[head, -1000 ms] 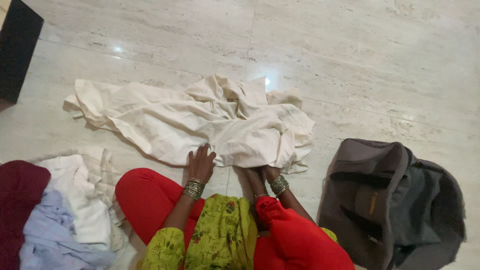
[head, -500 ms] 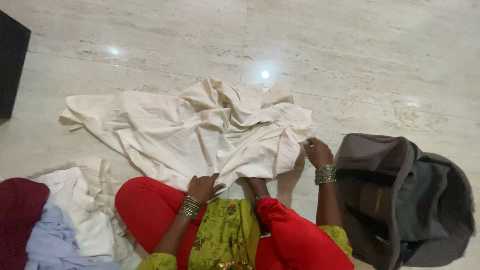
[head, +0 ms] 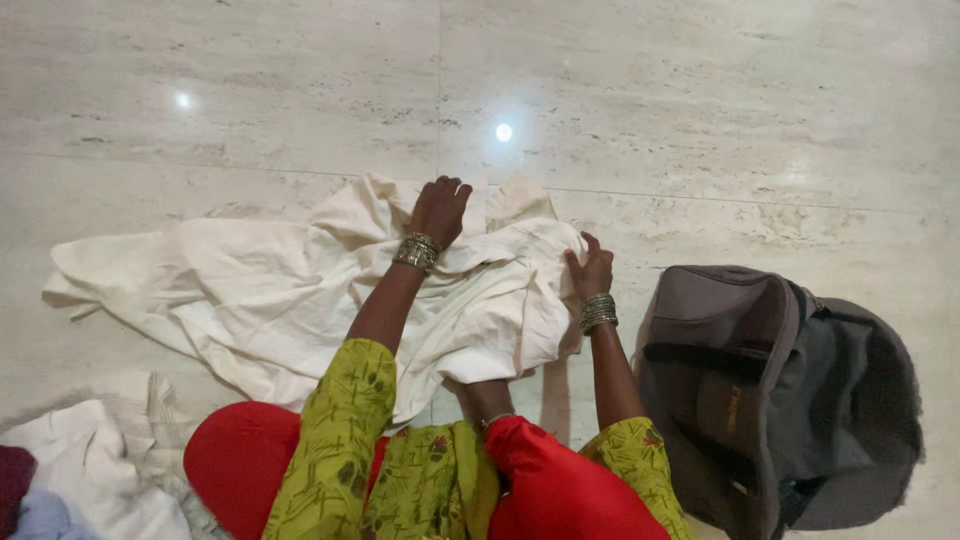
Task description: The person folds a pair of grey trousers by hand, places them inside a brown bag, and then spreads a white shirt on the floor to continue folding it.
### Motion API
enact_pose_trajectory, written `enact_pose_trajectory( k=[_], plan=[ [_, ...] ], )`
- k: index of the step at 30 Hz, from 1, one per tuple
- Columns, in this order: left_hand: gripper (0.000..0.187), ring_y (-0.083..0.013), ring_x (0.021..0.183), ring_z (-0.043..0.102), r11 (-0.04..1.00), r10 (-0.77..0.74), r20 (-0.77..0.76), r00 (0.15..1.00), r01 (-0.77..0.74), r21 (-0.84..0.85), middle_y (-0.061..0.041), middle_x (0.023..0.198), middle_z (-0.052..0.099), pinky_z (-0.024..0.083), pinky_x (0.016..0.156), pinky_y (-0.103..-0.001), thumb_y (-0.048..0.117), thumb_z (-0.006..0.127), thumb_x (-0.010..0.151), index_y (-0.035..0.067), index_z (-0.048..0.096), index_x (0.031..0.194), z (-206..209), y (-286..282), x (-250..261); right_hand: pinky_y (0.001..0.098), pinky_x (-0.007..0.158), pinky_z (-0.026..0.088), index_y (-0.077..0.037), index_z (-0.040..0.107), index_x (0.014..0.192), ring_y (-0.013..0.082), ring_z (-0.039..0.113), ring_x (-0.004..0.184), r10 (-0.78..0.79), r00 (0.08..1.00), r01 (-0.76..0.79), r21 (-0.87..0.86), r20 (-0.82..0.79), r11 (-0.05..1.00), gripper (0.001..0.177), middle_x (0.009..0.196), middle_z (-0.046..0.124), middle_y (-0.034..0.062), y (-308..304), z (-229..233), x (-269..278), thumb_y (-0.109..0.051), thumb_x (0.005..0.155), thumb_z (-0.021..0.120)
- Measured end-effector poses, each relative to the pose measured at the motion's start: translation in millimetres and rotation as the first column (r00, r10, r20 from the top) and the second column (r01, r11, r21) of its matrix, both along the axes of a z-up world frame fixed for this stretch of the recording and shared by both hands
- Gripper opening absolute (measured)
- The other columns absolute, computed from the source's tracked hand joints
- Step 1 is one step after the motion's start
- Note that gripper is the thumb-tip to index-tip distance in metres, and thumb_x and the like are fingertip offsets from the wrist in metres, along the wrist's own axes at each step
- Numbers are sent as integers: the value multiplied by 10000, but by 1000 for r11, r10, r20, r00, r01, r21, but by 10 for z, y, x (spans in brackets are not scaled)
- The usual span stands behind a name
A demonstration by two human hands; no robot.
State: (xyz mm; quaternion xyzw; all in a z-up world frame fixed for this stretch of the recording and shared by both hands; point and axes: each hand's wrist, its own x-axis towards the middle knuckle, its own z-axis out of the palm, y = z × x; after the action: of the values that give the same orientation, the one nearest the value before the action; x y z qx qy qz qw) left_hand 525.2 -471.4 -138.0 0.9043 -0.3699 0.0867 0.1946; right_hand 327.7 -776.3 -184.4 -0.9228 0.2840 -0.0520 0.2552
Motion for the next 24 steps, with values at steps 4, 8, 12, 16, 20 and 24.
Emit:
enact_pose_trajectory(
  k=[4, 8, 12, 16, 20, 24],
  plan=[
    [494, -269, 1140, 612, 984, 150, 290, 945, -170, 44, -116, 1202, 691, 426, 915, -515, 205, 670, 681, 105, 657, 1165, -422, -97, 119, 449, 909, 559, -224, 620, 1398, 339, 682, 1048, 105, 993, -95, 166, -53, 982, 644, 1122, 684, 180, -127, 174, -151, -467, 835, 815],
    [406, -272, 1172, 613, 951, 256, -188, 948, -213, 222, -92, 1187, 711, 398, 976, -548, 279, 688, 895, 101, 620, 1253, -556, -2, 91, 431, 890, 564, -248, 679, 1373, 317, 660, 1057, 154, 988, -152, 77, -22, 985, 636, 1146, 635, 162, -128, 476, -308, -465, 807, 869],
    [333, -280, 1098, 667, 942, 337, -400, 852, -310, 133, -58, 1103, 740, 435, 945, -531, 329, 742, 902, 165, 643, 1174, -474, 160, 151, 414, 772, 560, -288, 641, 1421, 279, 669, 985, 137, 988, -138, -3, -69, 990, 659, 1189, 623, 126, 42, 949, -357, -453, 808, 815],
    [536, -344, 856, 705, 904, 258, -487, 834, -386, -182, -126, 937, 741, 513, 754, -487, 329, 811, 906, 105, 573, 1331, -53, 485, 230, 406, 749, 558, -267, 725, 1289, 263, 690, 929, 192, 981, -192, -6, -19, 981, 470, 1194, 643, 91, 156, 1203, -395, -411, 849, 805],
    [599, -300, 785, 724, 869, 128, -508, 852, -343, -357, -126, 910, 748, 558, 674, -398, 241, 839, 850, 147, 621, 1400, 536, 848, 194, 365, 792, 579, -195, 797, 1117, 222, 724, 943, 252, 949, -258, 10, 187, 966, 269, 1083, 693, 39, 123, 1223, -358, -330, 888, 839],
    [285, -231, 858, 770, 879, -11, -438, 899, -200, -432, -73, 1031, 790, 601, 733, -326, 218, 842, 855, 159, 792, 1130, 835, 1137, 222, 410, 826, 543, -131, 776, 1022, 263, 696, 955, 313, 939, -296, -128, 140, 947, 188, 1052, 705, 68, 84, 1400, -142, -264, 894, 813]
  ],
)
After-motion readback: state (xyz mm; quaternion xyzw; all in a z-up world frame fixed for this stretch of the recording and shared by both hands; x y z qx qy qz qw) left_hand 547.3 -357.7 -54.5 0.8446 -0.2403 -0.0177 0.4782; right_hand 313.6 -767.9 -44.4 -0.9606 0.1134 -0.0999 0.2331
